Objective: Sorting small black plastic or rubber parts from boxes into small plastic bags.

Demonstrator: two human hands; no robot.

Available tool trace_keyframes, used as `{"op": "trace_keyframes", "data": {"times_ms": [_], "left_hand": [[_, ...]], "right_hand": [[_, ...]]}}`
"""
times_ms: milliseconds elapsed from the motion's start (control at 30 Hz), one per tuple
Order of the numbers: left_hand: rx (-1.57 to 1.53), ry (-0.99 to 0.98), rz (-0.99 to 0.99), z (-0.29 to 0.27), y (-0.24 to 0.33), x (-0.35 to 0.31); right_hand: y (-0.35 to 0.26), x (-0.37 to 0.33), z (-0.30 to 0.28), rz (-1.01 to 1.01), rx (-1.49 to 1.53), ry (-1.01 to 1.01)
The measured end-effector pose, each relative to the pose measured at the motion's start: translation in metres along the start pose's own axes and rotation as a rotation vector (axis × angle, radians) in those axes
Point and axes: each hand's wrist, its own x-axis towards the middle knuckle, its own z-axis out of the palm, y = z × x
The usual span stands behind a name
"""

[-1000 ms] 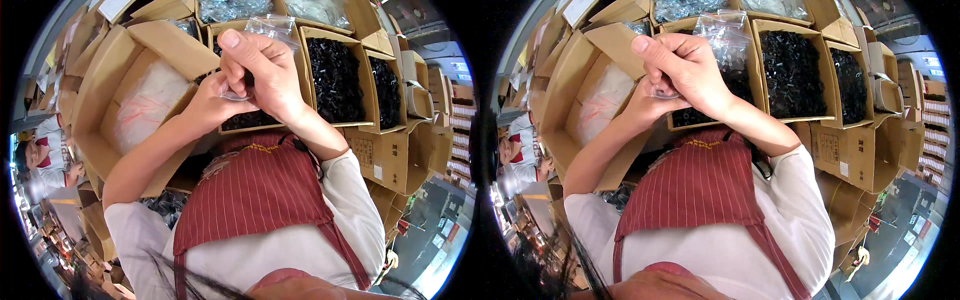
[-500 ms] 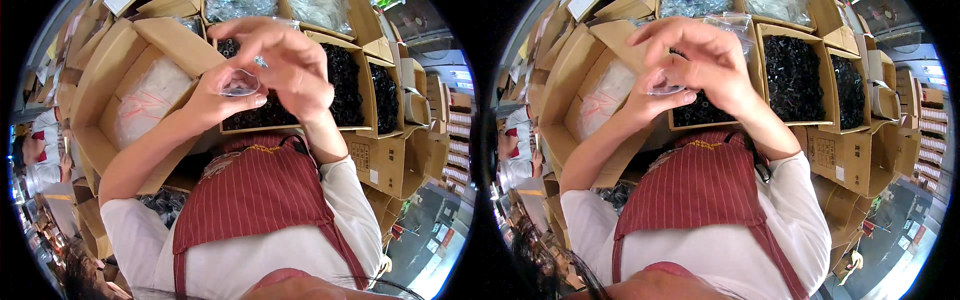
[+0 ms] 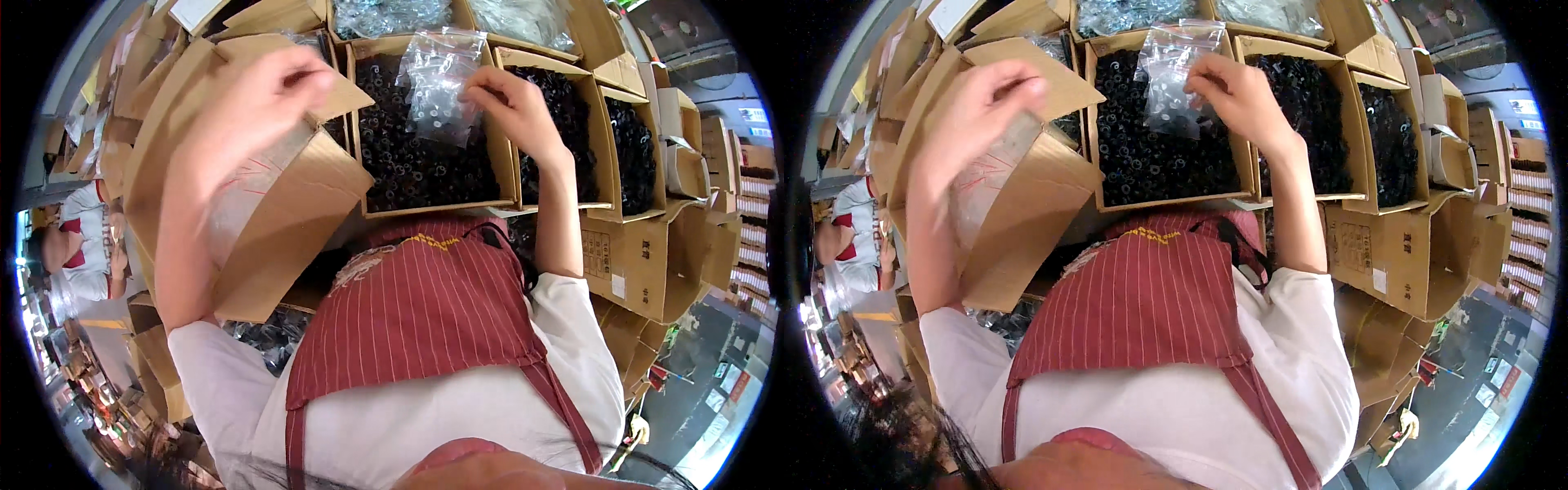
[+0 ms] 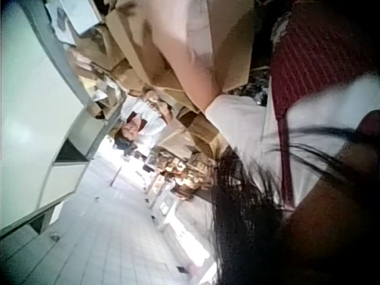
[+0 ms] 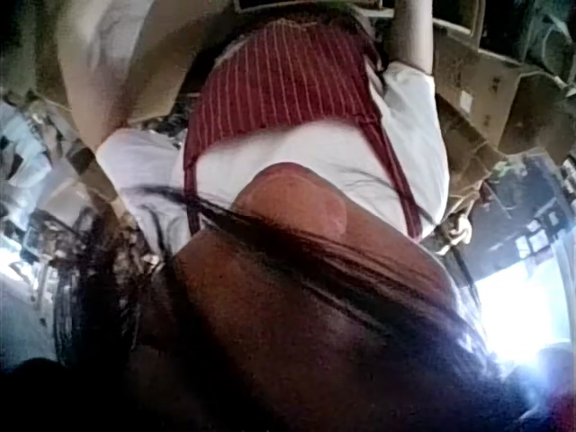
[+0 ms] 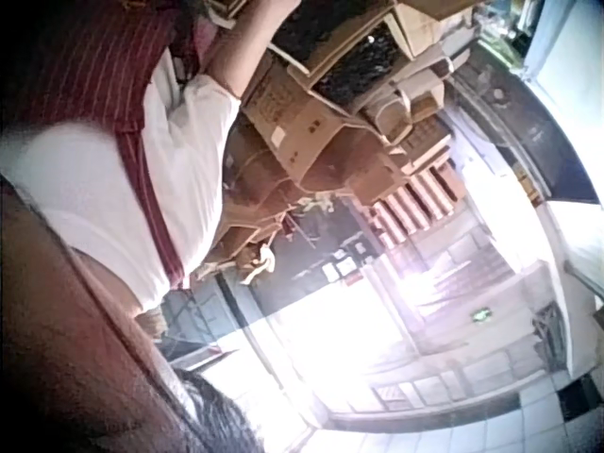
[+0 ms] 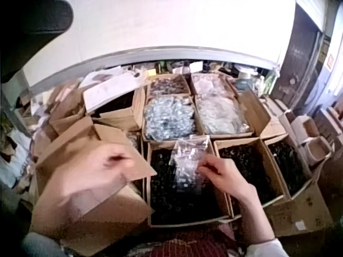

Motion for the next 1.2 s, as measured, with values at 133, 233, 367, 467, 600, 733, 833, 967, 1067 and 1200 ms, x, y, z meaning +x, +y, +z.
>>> {"op": "trace_keyframes", "data": {"times_ms": [133, 233, 367, 467, 600, 733, 833, 967, 1067, 1200], "left_hand": [[0.642, 0.028, -0.118, -0.031, -0.035, 0.001], [0.806, -0.042, -0.277, -0.03, -0.066, 0.006], [0.666, -0.28, -0.409, -0.014, -0.128, 0.033], [0.302, -0.244, -0.47, -0.012, -0.146, 0.03], [0.146, -0.312, -0.497, -0.027, -0.163, 0.036], [0.354, -0.289, -0.397, -0.042, -0.124, 0.033], [0.406, -0.15, -0.314, -0.053, -0.125, 0.023], [0.233, -0.066, -0.198, -0.071, -0.095, 0.022], [-0.233, -0.079, -0.021, -0.06, -0.039, 0.006], [-0.58, -0.086, 0.118, -0.019, 0.018, -0.011]], "right_hand": [[0.064, 0.005, 0.006, -0.039, -0.32, 0.092], [0.077, 0.007, 0.012, -0.22, -0.442, 0.285], [0.059, 0.0, 0.01, -0.267, -0.333, 0.431], [0.047, -0.006, 0.008, -0.235, -0.253, 0.416], [0.04, -0.011, 0.008, -0.185, -0.145, 0.374], [0.032, -0.013, 0.012, -0.145, -0.094, 0.401], [0.019, -0.012, 0.017, -0.045, 0.01, 0.431], [0.008, -0.014, 0.016, 0.027, 0.201, 0.283], [-0.02, -0.016, 0.025, -0.034, 0.464, 0.11], [-0.063, -0.02, 0.052, -0.035, 0.861, -0.277]]}}
